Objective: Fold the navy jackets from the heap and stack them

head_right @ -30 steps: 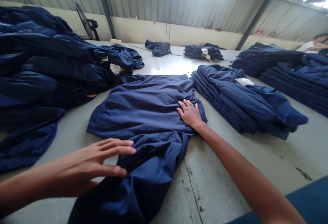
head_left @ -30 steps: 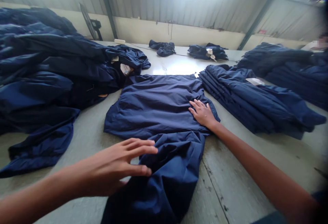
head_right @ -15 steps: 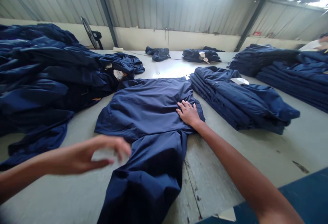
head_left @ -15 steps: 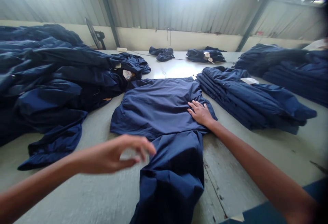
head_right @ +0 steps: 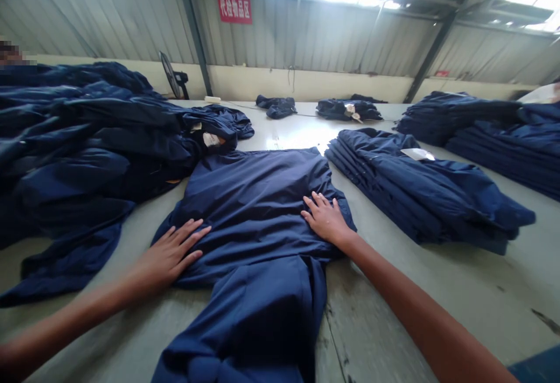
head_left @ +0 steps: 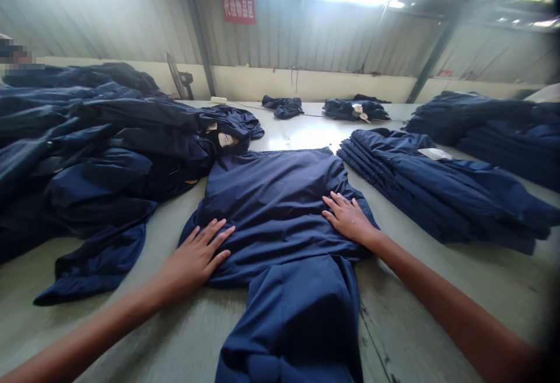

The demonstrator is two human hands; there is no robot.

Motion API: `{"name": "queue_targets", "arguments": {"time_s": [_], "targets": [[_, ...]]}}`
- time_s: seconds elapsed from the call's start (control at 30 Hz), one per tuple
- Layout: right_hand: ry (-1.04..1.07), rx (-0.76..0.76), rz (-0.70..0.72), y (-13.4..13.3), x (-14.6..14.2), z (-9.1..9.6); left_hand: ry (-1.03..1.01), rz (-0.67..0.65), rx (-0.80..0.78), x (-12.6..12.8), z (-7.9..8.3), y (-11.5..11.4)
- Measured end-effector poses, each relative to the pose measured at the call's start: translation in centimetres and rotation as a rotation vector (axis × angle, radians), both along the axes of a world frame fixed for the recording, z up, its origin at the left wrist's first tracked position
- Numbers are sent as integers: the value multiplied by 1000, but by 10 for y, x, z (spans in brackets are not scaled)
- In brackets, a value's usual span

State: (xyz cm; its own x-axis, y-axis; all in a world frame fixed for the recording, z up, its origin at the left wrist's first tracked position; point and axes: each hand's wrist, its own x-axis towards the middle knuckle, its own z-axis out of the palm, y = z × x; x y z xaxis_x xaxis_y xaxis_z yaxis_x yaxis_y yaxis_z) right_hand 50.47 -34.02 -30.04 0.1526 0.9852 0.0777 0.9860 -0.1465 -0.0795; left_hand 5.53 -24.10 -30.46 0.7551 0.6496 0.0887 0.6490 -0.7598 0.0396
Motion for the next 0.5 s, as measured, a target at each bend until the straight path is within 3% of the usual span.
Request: {"name": "queue_targets", "arguments": {"time_s": [0.1, 0.2, 0.27, 0.37, 0.5], "targets": [[11, 51, 19, -3, 17, 10, 34, 9, 17, 3, 13, 0], [3, 131, -78, -3, 45, 21, 4, 41, 70, 32, 34, 13], [27, 116, -116, -2, 61, 26, -54, -10, 85, 66, 49, 23], [48, 90, -129, -2, 68, 24, -128, -191, 70, 131, 64, 35], [9, 115, -205, -5, 55, 2, -154, -397, 30, 221, 61, 41]]}}
